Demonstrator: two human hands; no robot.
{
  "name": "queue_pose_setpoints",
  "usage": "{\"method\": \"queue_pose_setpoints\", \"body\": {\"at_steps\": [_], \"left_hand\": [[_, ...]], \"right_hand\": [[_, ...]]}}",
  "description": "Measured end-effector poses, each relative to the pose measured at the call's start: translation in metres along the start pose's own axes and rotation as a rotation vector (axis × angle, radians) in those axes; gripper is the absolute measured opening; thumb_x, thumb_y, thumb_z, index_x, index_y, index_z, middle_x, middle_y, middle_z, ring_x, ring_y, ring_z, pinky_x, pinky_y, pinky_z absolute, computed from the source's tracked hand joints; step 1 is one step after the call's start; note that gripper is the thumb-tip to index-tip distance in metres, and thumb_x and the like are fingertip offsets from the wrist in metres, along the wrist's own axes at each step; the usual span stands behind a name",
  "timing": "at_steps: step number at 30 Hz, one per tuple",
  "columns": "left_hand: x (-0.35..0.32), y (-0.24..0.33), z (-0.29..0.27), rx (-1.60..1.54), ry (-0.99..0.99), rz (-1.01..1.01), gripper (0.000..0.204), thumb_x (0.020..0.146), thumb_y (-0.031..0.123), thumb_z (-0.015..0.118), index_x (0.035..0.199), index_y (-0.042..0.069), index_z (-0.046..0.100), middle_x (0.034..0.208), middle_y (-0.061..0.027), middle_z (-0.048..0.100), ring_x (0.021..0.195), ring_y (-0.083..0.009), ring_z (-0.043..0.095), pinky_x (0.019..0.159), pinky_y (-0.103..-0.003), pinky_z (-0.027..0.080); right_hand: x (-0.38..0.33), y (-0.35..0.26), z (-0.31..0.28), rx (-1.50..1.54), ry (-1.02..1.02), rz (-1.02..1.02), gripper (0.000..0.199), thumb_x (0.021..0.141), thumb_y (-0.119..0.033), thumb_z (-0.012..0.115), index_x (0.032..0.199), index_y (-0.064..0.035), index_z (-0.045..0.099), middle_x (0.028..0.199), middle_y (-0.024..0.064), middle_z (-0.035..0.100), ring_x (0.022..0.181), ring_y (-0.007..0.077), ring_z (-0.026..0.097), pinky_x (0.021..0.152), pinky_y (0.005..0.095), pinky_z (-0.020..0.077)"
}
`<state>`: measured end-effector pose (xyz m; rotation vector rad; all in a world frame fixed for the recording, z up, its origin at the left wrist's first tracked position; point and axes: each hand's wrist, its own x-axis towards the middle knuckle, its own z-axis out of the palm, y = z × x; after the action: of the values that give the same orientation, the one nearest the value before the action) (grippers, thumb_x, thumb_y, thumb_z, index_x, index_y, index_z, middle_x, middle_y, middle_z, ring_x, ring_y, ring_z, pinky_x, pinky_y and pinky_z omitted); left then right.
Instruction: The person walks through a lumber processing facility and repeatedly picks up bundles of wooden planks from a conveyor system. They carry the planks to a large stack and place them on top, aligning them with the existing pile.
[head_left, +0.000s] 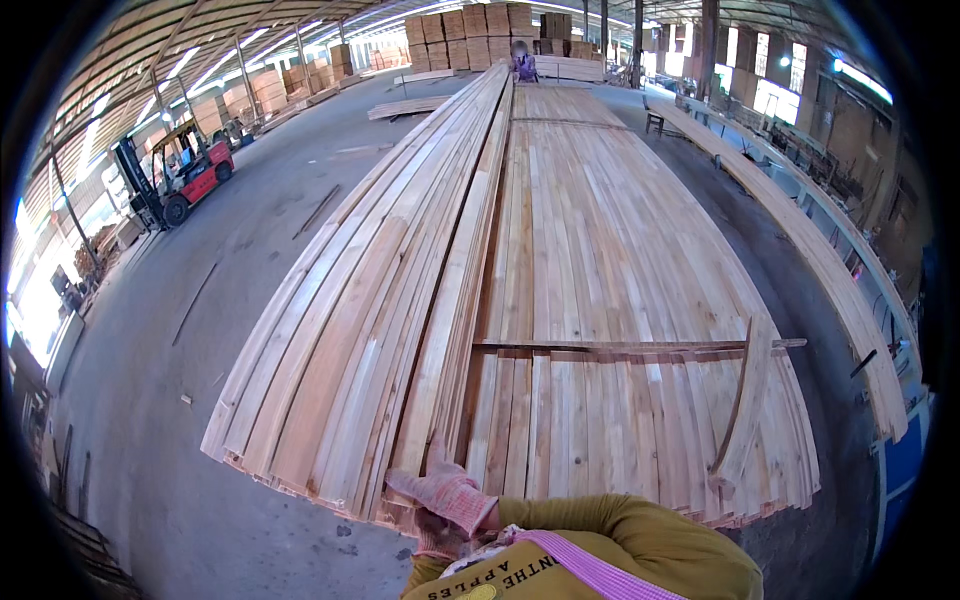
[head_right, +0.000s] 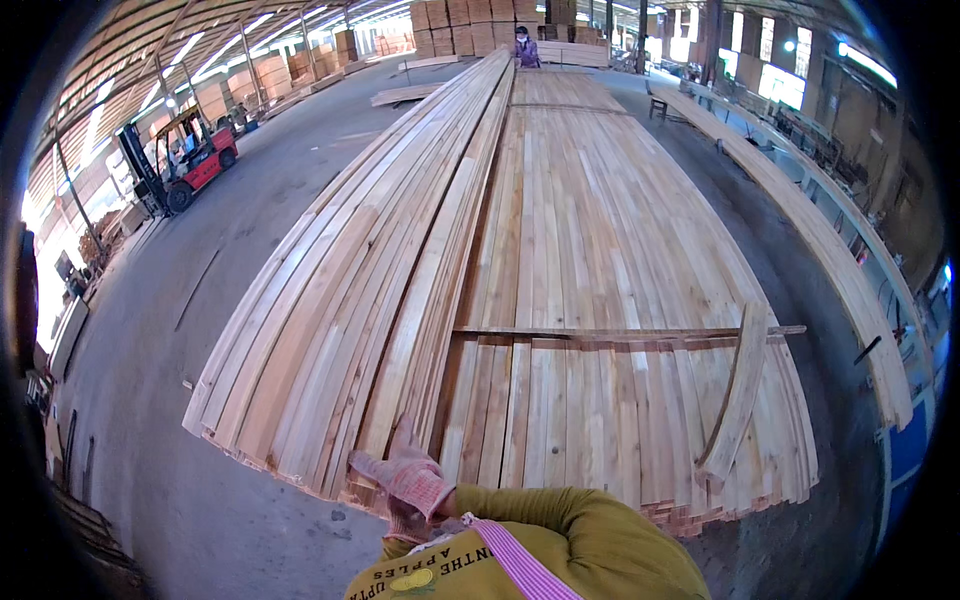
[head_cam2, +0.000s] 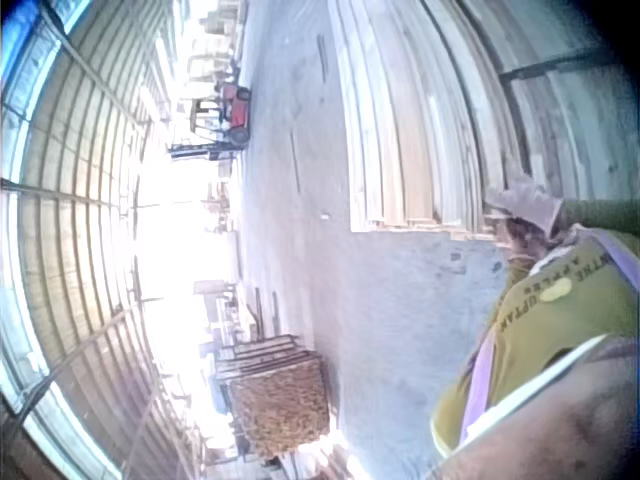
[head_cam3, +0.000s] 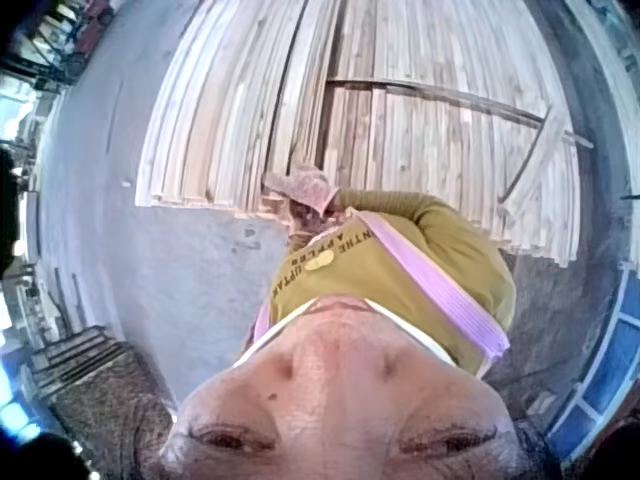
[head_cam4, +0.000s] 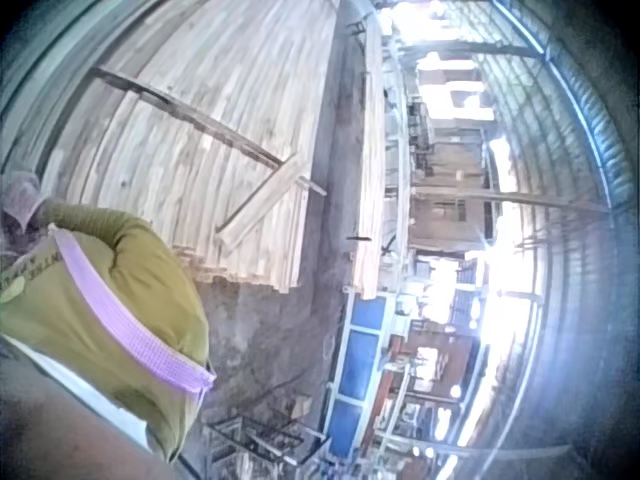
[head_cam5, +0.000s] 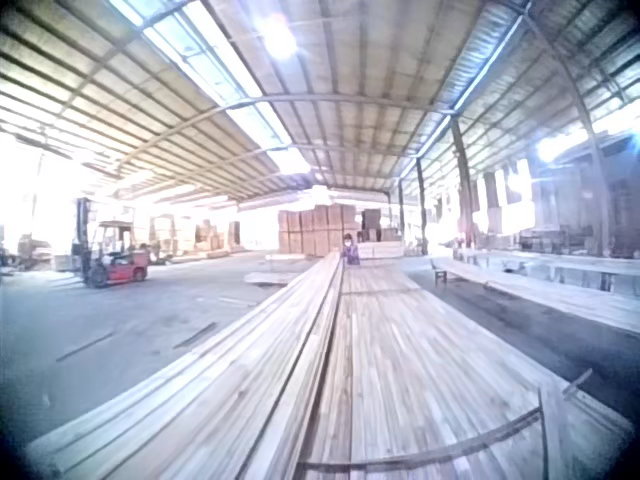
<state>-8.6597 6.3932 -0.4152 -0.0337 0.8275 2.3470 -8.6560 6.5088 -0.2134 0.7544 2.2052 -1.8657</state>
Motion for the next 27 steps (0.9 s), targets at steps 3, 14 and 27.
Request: {"method": "queue_pose_setpoints", "body": {"at_steps": [3,14,27], "left_hand": [[-0.005,0.003,0.003,0.001,0.021,-0.05,0.046,0.097,0.036,0.052,0.128,0.003,0.052,0.124,-0.015,0.059,0.112,-0.0277,0.059,0.098,-0.043,0.049],[-0.016,0.024,0.005,-0.006,0.105,-0.209,0.048,0.101,0.032,0.041,0.134,-0.003,0.044,0.131,-0.0226,0.052,0.121,-0.0326,0.052,0.103,-0.044,0.045],[-0.028,0.012,0.062,-0.152,0.366,-0.72,0.029,0.092,0.034,0.053,0.099,0.006,0.058,0.096,-0.0185,0.059,0.097,-0.0375,0.056,0.091,-0.051,0.046]], "right_hand": [[-0.008,-0.008,-0.016,-0.065,-0.07,0.021,0.126,0.074,-0.071,0.063,0.15,0.0068,0.0,0.146,0.0341,0.031,0.131,0.0424,0.043,0.105,0.0383,0.0382],[0.065,0.068,-0.039,0.292,0.333,-0.315,0.091,0.092,-0.06,0.048,0.149,0.0045,0.02,0.152,0.0291,0.026,0.143,0.0379,0.023,0.117,0.0375,0.0207],[0.132,0.091,-0.099,0.045,-0.008,-0.576,0.074,0.093,-0.048,0.052,0.146,-0.0006,0.03,0.151,0.0276,0.027,0.143,0.0335,0.025,0.116,0.0377,0.0227]]}}
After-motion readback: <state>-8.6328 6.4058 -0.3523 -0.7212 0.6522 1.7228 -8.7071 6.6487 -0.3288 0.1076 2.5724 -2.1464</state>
